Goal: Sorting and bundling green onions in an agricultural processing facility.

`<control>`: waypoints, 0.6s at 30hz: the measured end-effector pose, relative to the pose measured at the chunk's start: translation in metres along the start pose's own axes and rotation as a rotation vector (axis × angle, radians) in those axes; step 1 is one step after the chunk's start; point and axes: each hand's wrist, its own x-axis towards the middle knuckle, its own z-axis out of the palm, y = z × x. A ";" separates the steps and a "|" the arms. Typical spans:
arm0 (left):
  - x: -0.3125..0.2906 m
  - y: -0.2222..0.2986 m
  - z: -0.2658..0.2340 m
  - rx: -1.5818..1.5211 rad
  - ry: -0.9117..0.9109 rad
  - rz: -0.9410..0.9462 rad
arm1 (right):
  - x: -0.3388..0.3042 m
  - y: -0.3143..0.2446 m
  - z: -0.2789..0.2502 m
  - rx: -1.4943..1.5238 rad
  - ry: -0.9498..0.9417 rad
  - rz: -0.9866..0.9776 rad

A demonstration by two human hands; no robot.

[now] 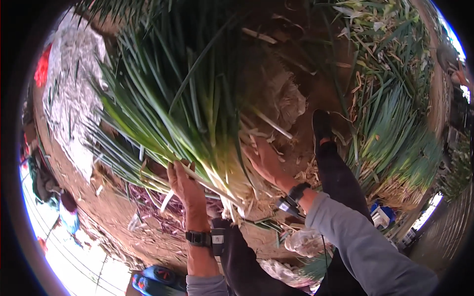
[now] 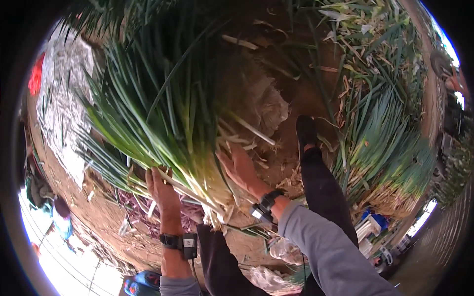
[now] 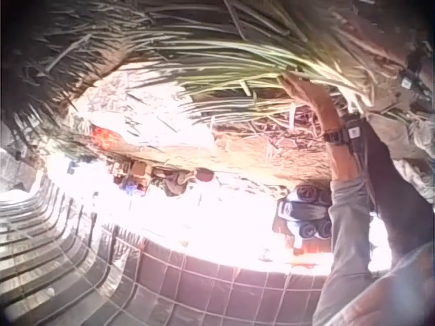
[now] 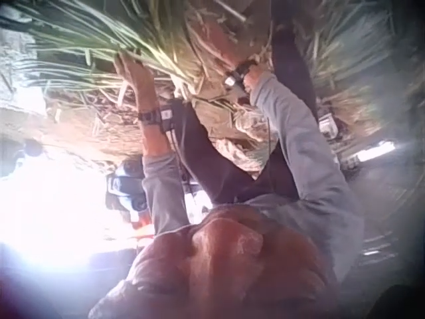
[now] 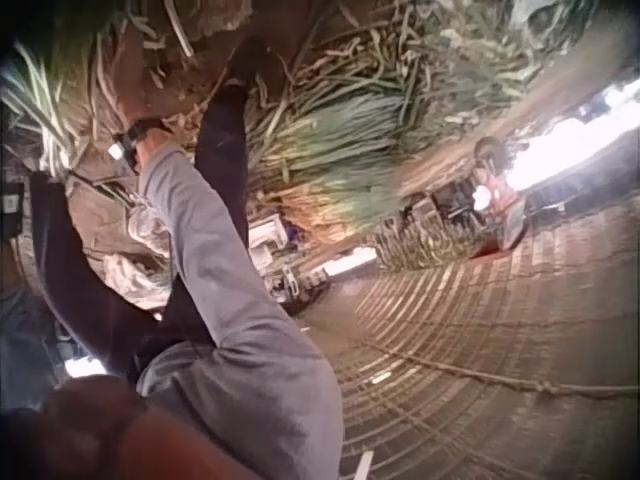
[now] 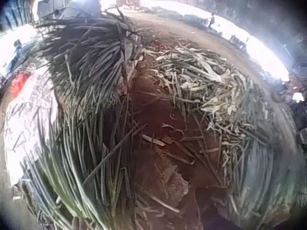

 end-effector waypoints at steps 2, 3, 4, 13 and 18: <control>0.006 -0.023 0.014 0.342 0.019 0.073 | 0.038 0.006 -0.014 0.016 -0.036 0.173; 0.009 -0.029 0.009 0.414 0.125 0.091 | 0.058 -0.013 -0.010 0.150 -0.036 0.152; 0.017 -0.033 -0.005 0.376 0.001 0.079 | 0.079 -0.023 -0.011 0.272 -0.029 0.128; 0.018 -0.066 0.013 0.834 0.082 0.164 | 0.206 0.021 0.004 0.244 0.042 0.077; 0.019 -0.085 0.002 0.866 -0.080 0.148 | 0.211 -0.008 0.038 0.282 -0.123 0.160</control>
